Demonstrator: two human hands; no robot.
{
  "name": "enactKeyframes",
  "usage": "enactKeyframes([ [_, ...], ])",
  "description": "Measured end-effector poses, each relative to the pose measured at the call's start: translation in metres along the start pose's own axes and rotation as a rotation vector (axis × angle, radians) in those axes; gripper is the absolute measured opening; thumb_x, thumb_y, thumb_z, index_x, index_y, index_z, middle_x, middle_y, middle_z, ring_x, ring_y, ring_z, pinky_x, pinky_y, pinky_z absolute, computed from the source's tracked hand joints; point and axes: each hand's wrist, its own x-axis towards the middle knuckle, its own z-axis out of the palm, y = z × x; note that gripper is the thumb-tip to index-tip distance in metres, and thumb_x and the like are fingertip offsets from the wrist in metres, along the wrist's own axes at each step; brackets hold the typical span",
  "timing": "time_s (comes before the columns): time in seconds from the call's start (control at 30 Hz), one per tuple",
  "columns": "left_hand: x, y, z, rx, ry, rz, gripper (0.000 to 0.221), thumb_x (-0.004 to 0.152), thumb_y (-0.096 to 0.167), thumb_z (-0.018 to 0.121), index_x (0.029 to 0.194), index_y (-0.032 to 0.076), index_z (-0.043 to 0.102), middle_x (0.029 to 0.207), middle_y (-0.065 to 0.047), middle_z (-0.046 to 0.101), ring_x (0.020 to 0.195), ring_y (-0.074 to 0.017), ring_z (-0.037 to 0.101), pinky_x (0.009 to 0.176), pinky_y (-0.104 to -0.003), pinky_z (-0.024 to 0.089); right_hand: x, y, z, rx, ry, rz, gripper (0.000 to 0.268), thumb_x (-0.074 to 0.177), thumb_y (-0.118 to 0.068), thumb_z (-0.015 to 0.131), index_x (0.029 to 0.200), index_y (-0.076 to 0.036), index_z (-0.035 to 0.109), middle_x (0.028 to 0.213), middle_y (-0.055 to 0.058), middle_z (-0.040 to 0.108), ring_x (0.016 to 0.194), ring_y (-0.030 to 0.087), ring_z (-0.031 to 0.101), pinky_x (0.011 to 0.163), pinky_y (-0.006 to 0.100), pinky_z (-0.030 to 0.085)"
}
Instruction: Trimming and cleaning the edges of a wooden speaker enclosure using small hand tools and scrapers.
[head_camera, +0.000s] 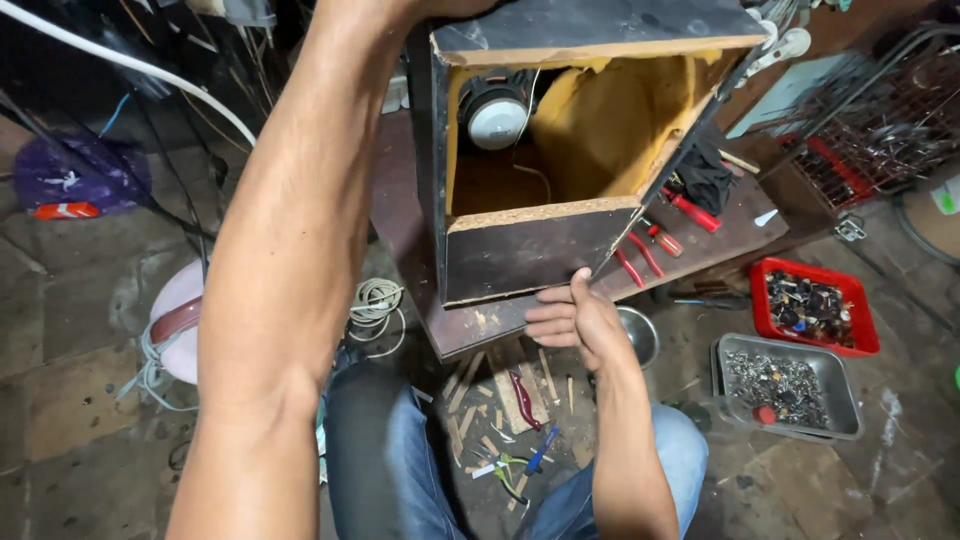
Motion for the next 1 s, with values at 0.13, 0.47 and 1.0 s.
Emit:
enactKeyframes([
  [0.13, -0.025, 0.035, -0.014, -0.018, 0.098, -0.006, 0.035, 0.115, 0.02, 0.036, 0.137, 0.001, 0.056, 0.134, -0.015, 0.059, 0.119, -0.0279, 0.054, 0.101, -0.04, 0.041, -0.018, 0.0, -0.025, -0.233, 0.329, -0.128, 0.05, 0.092, -0.044, 0.07, 0.108, 0.004, 0.068, 0.077, 0.025, 0.074, 0.06, 0.033, 0.074, 0.055, 0.043, 0.064],
  [0.47, -0.098, 0.132, 0.011, -0.18, 0.276, 0.015, 0.037, 0.115, 0.019, 0.035, 0.14, -0.003, 0.052, 0.141, -0.02, 0.055, 0.131, -0.0311, 0.051, 0.112, -0.042, 0.039, 0.018, -0.006, -0.053, -0.012, 0.544, -1.044, 0.029, 0.09, -0.01, 0.078, 0.118, -0.005, 0.072, 0.104, 0.014, 0.072, 0.096, 0.015, 0.065, 0.088, 0.029, 0.058],
  [1.0, -0.215, 0.141, 0.095, -0.336, 0.224, -0.061, 0.048, 0.097, 0.002, 0.06, 0.143, -0.003, 0.05, 0.137, -0.026, 0.057, 0.127, -0.0383, 0.051, 0.104, -0.046, 0.046, 0.013, -0.031, -0.049, -0.038, 0.533, -1.111, 0.01, 0.091, -0.007, 0.078, 0.1, -0.004, 0.078, 0.084, 0.005, 0.07, 0.075, 0.006, 0.062, 0.068, 0.023, 0.06],
])
